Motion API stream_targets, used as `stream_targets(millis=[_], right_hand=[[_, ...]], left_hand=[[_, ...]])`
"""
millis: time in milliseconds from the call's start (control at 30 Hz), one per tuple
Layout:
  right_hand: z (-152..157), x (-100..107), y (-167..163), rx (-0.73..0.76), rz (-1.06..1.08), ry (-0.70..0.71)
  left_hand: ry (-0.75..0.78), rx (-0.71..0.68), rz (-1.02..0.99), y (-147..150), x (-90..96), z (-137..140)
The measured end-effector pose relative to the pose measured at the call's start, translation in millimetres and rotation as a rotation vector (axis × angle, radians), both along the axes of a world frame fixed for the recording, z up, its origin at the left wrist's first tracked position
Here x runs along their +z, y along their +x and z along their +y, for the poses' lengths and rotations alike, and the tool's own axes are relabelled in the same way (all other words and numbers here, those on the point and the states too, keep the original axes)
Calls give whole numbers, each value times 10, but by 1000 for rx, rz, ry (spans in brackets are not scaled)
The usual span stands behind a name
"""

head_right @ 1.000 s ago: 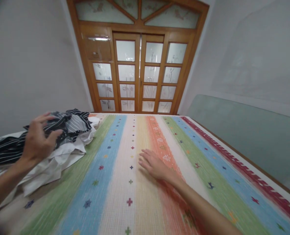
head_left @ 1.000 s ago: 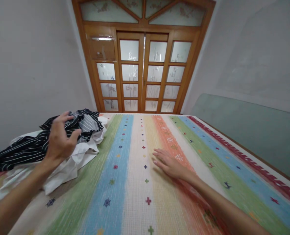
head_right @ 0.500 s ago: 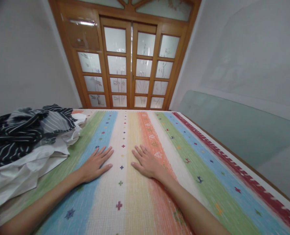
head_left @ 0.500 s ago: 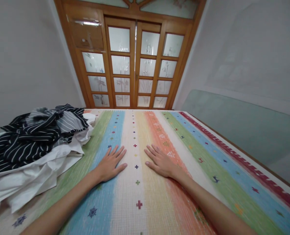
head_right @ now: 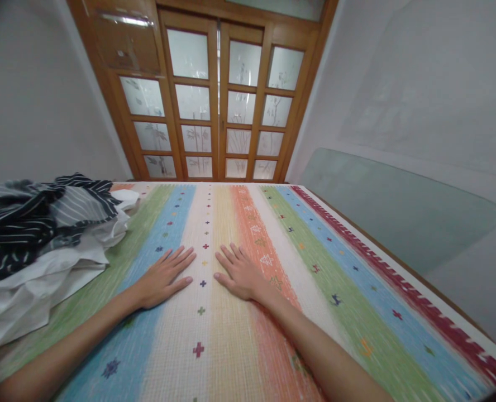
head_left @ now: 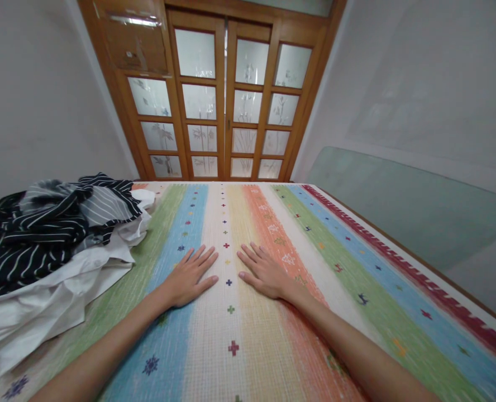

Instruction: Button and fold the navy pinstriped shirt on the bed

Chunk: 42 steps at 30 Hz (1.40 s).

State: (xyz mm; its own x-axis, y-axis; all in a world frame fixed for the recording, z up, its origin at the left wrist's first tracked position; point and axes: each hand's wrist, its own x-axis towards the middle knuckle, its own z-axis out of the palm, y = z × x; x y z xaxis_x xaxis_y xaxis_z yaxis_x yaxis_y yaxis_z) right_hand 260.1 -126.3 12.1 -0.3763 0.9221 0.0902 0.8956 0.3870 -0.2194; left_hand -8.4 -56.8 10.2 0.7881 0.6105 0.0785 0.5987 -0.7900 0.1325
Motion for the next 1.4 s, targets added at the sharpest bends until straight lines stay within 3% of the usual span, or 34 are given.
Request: stream_targets(millis=[1400], right_hand=[[17, 59, 32, 8, 40, -18]], left_hand=[[16, -15, -39, -6, 8, 54]])
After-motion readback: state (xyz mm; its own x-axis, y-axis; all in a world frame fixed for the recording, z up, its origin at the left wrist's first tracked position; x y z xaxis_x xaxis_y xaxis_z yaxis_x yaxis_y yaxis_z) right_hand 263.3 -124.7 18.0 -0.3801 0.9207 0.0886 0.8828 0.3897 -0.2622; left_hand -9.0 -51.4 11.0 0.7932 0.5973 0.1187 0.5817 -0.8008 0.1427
